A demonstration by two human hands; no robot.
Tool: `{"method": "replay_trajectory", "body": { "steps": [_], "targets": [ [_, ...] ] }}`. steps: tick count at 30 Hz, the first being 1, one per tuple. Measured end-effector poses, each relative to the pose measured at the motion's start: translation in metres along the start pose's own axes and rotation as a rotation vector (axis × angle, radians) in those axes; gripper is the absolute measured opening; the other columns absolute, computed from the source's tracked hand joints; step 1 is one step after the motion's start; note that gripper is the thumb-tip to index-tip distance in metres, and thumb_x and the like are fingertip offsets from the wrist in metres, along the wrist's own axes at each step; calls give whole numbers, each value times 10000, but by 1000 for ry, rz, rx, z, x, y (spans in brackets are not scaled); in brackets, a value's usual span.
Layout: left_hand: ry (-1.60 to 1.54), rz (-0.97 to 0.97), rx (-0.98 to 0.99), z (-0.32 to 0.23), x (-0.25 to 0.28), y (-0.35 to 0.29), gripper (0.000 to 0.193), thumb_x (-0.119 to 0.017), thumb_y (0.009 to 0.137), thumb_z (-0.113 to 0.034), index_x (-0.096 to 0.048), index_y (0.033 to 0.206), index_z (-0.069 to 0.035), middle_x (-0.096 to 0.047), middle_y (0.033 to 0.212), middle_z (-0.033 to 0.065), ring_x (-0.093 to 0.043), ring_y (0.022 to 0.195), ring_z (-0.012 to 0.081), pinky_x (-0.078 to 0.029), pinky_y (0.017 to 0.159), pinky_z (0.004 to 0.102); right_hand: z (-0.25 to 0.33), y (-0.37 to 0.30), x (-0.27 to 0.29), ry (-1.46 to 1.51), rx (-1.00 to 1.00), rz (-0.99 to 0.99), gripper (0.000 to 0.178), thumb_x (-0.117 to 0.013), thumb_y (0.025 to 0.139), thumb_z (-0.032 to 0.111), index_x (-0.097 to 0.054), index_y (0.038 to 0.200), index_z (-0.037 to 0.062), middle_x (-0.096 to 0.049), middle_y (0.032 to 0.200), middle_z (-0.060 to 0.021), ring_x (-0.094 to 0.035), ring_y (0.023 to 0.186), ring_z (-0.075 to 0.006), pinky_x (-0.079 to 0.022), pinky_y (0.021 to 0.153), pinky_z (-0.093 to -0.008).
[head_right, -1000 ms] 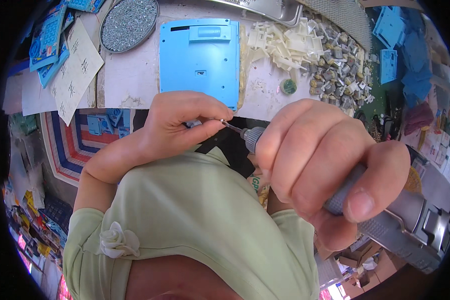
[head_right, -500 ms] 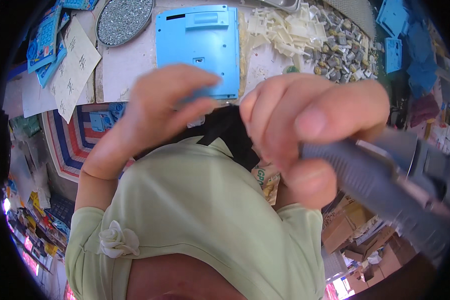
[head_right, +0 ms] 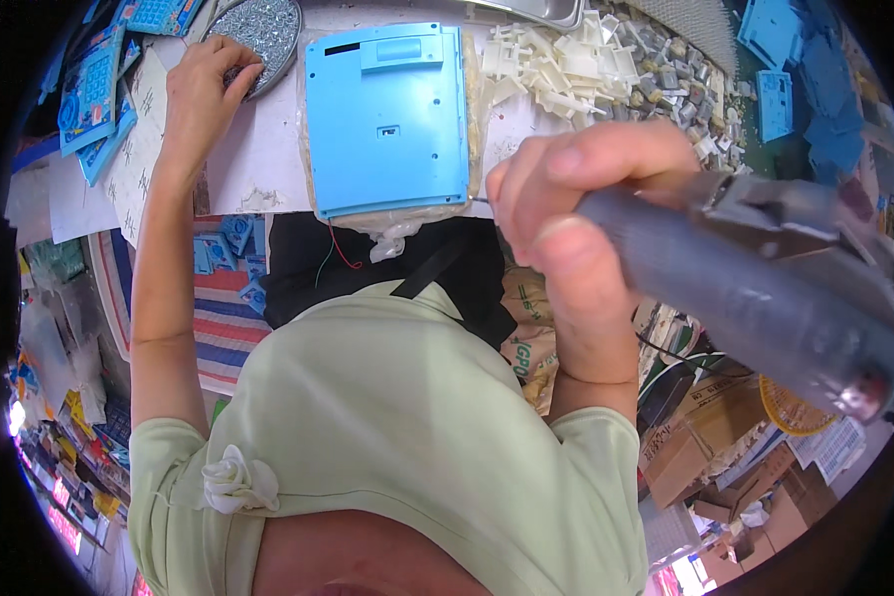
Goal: Assembling and soldering internal components of a blue electronic toy or device housing.
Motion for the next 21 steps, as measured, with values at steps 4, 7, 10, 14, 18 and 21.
{"method": "replay_trajectory", "body": {
  "steps": [4,7,10,14,18,21],
  "targets": [
    [-24,-106,7,5,8,4,133,-692,907,-162,-675,928,-32,-673,934,92,-646,918,302,-495,824,416,-11,-11,-3,-4,-53,-35,335,-674,974,285,-488,1167,84,-493,644,15,-465,536,-129,-411,557,-324],
    [-5,-108,-2,20,-3,10,141,-671,912,-175,-656,868,-42,-655,876,98,-639,867,313,-489,764,418,-17,-14,-6,3,-55,-37,341,-687,966,290,-486,1149,84,-486,636,10,-458,526,-132,-406,543,-326],
    [-262,-52,87,-5,15,8,170,-674,902,-161,-618,804,-34,-620,814,103,-619,809,313,-480,696,404,-20,-16,-8,10,-47,-53,305,-687,947,203,-483,1130,69,-498,652,-5,-472,543,-141,-424,553,-329],
    [-669,-45,-185,-110,35,-13,198,-712,858,-89,-568,736,-30,-649,891,87,-636,854,283,-509,731,386,-31,-17,-7,44,9,22,261,-682,899,3,-496,1079,39,-543,694,-44,-533,579,-169,-475,571,-343],
    [-608,-52,-398,-136,11,-21,148,-708,853,-67,-580,785,-40,-698,1073,78,-671,1093,278,-536,972,436,-34,-18,-12,-90,75,121,222,-700,866,-36,-513,960,39,-558,672,-60,-576,556,-206,-496,546,-357],
    [-592,-29,-398,-133,7,-24,128,-698,859,-70,-581,820,-34,-700,1111,79,-649,1173,279,-504,1053,478,-34,-12,-12,-74,19,164,198,-683,849,-60,-512,886,34,-562,650,-59,-581,541,-221,-503,534,-357]
  ]
}}
Point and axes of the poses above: each hand's wrist, its own y-axis towards the middle knuckle, its own x-axis out of the back of the hand, z = x × y, the point moved 3 cm from there along y, towards the middle knuckle
